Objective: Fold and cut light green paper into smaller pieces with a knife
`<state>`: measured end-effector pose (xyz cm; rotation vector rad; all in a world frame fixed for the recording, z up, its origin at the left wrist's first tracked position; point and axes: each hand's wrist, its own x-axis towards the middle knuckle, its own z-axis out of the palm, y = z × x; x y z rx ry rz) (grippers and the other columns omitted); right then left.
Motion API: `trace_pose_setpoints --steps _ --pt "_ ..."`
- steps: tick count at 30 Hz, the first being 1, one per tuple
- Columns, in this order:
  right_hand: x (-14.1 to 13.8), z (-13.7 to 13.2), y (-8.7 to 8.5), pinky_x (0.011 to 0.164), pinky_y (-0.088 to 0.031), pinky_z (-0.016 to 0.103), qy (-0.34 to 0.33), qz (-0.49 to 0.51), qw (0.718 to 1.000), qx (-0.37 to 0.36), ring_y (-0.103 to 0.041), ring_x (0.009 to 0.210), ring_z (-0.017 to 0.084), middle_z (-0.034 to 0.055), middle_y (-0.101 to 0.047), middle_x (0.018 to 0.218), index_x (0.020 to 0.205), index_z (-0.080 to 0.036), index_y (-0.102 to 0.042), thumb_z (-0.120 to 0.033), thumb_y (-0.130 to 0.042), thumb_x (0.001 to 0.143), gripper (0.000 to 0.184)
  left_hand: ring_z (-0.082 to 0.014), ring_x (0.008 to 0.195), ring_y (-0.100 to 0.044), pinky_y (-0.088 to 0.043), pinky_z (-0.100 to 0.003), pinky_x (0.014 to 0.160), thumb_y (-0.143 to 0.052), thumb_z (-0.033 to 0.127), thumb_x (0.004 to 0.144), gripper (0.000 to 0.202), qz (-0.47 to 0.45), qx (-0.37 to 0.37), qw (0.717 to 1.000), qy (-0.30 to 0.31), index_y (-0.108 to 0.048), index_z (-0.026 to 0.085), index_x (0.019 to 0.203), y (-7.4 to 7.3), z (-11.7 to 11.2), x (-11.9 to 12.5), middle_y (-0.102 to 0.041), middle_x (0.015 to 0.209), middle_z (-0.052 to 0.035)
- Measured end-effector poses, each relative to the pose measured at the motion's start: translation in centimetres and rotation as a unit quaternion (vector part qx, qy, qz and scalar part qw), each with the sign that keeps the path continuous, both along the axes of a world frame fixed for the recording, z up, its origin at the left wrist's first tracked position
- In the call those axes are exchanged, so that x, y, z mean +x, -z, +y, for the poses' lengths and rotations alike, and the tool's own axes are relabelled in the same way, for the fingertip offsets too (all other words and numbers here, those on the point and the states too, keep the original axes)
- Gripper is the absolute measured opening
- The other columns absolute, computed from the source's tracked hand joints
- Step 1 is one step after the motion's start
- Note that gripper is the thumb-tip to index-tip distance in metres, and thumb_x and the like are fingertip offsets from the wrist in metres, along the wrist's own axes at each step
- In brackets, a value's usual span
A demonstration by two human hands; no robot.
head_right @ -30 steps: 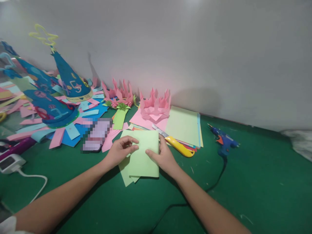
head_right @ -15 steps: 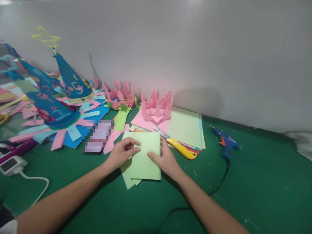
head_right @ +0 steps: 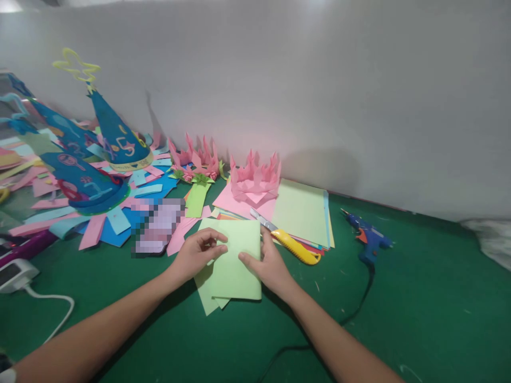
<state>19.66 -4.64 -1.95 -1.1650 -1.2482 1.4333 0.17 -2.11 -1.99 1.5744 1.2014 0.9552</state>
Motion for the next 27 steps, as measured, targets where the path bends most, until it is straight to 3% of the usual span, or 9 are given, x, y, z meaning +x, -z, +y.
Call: trace_pose_setpoints --steps 4,7,10,14,19,27 --pt "-0.1 -0.2 0.1 0.080 -0.054 0.042 -0.012 0.003 1.000 -0.004 -0.065 0.093 0.023 0.0084 -0.065 0.107 0.138 -0.025 -0.019 -0.040 -0.067 0.077 0.079 -0.0114 0.062 -0.051 -0.041 -0.022 0.055 -0.068 0.028 0.072 0.013 0.031 0.044 0.998 -0.020 -0.069 0.018 0.081 -0.4 0.4 -0.7 -0.060 0.079 -0.0030" --pt "0.1 -0.2 0.8 0.077 -0.053 0.037 0.018 -0.067 0.994 0.082 -0.061 0.090 0.019 0.0092 -0.058 0.114 0.141 -0.027 -0.019 -0.041 -0.061 0.081 0.075 -0.0120 0.061 -0.051 -0.041 -0.023 0.056 -0.068 0.027 0.070 0.013 0.059 0.049 0.996 -0.038 -0.069 0.018 0.080 -0.3 1.0 -1.4 -0.060 0.075 -0.0022" --pt "0.5 -0.2 1.1 0.087 -0.048 0.040 0.039 -0.217 0.953 0.209 -0.054 0.106 0.023 0.0103 -0.050 0.128 0.136 -0.028 -0.035 -0.038 -0.057 0.085 0.057 -0.0115 0.057 -0.049 -0.040 -0.023 0.055 -0.069 0.027 0.069 0.012 0.091 0.045 0.994 -0.041 -0.070 0.019 0.078 0.0 1.4 -1.9 -0.058 0.069 -0.0006" --pt "1.0 -0.1 1.0 0.105 -0.033 0.048 -0.014 -0.357 0.882 0.309 -0.044 0.124 0.027 0.0069 -0.052 0.132 0.122 -0.028 -0.055 -0.031 -0.050 0.090 0.033 -0.0116 0.056 -0.048 -0.040 -0.024 0.056 -0.068 0.025 0.069 0.011 0.119 0.066 0.990 -0.026 -0.070 0.019 0.078 0.0 1.5 -2.0 -0.057 0.068 0.0000" --pt "1.0 -0.1 1.2 0.104 -0.033 0.051 -0.072 -0.416 0.843 0.334 -0.043 0.127 0.026 0.0050 -0.052 0.135 0.124 -0.027 -0.056 -0.024 -0.044 0.091 0.036 -0.0129 0.058 -0.049 -0.040 -0.026 0.059 -0.067 0.019 0.070 0.008 0.151 0.091 0.984 -0.008 -0.070 0.018 0.078 -0.1 1.4 -1.9 -0.054 0.065 0.0002" --pt "0.6 -0.1 1.2 0.104 -0.034 0.050 -0.110 -0.467 0.808 0.341 -0.042 0.127 0.026 0.0057 -0.054 0.134 0.124 -0.022 -0.057 -0.022 -0.043 0.090 0.037 -0.0141 0.059 -0.051 -0.041 -0.027 0.060 -0.066 0.017 0.072 0.008 0.216 0.098 0.972 0.004 -0.069 0.016 0.080 0.1 1.5 -2.2 -0.055 0.066 -0.0006"
